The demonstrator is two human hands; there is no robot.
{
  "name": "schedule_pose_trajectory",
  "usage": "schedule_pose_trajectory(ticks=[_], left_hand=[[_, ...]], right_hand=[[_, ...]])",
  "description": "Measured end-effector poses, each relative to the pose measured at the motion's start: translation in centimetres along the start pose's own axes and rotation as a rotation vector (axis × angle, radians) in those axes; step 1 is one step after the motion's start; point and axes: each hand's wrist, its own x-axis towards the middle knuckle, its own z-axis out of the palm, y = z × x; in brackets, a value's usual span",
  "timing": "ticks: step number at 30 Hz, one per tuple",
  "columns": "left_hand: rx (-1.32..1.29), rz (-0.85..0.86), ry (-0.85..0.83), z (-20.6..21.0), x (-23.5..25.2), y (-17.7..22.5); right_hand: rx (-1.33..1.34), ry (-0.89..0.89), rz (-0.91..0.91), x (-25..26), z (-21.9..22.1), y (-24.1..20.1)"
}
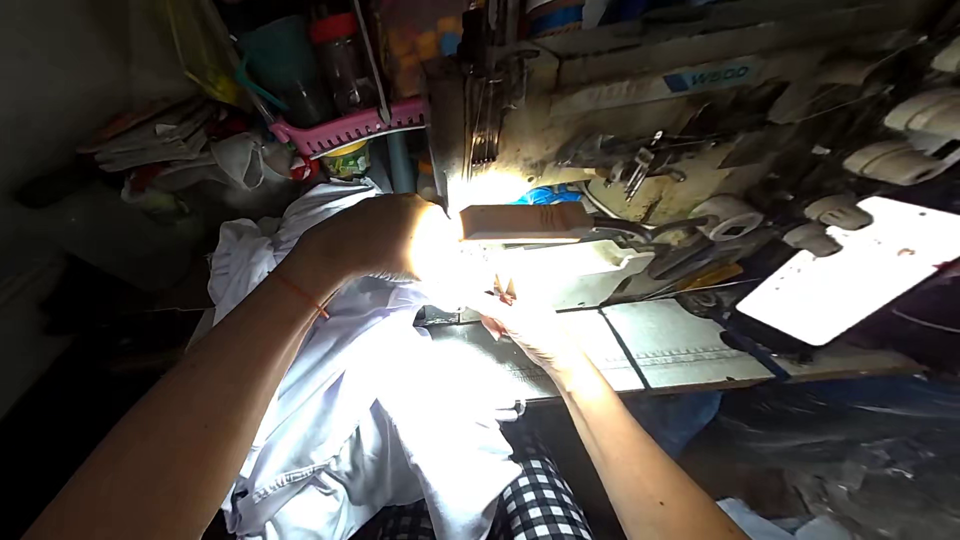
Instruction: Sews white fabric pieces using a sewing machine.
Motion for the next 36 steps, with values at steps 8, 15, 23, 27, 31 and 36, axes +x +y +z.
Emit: schedule_pose_trajectory(ticks=[8,15,23,27,31,36], left_hand=[[-0.313,-0.161,0.039,3.2,-1.6,-1.6],[-0.186,-0.105,0.069,5.9,0.4,-4.8],[-0.197,-0.314,0.143,6.6,2.9,-0.8],[0.06,-0.212,0.634,12.8,6.5,-3.1],[-0.074,-0.478,0.346,8.7,5.4,-4.3],[-0.101,-0.532,0.515,8.7,2.7,-8.8]], right_hand=[[-0.005,0.124,0.069,-1.7,1.0,0.3],[-0.02,0.149,0.042,-1.0,1.2,0.3],[-0.361,0.189,0.008,-2.5,3.2,-0.6],[-0.422,0.169,-0.195,-3.4,3.7,-0.2],[-0.546,0.169,-0.063,-4.3,2.7,-0.9],[-0.865,0.234,-0.084,-5.1,0.5,-0.5]])
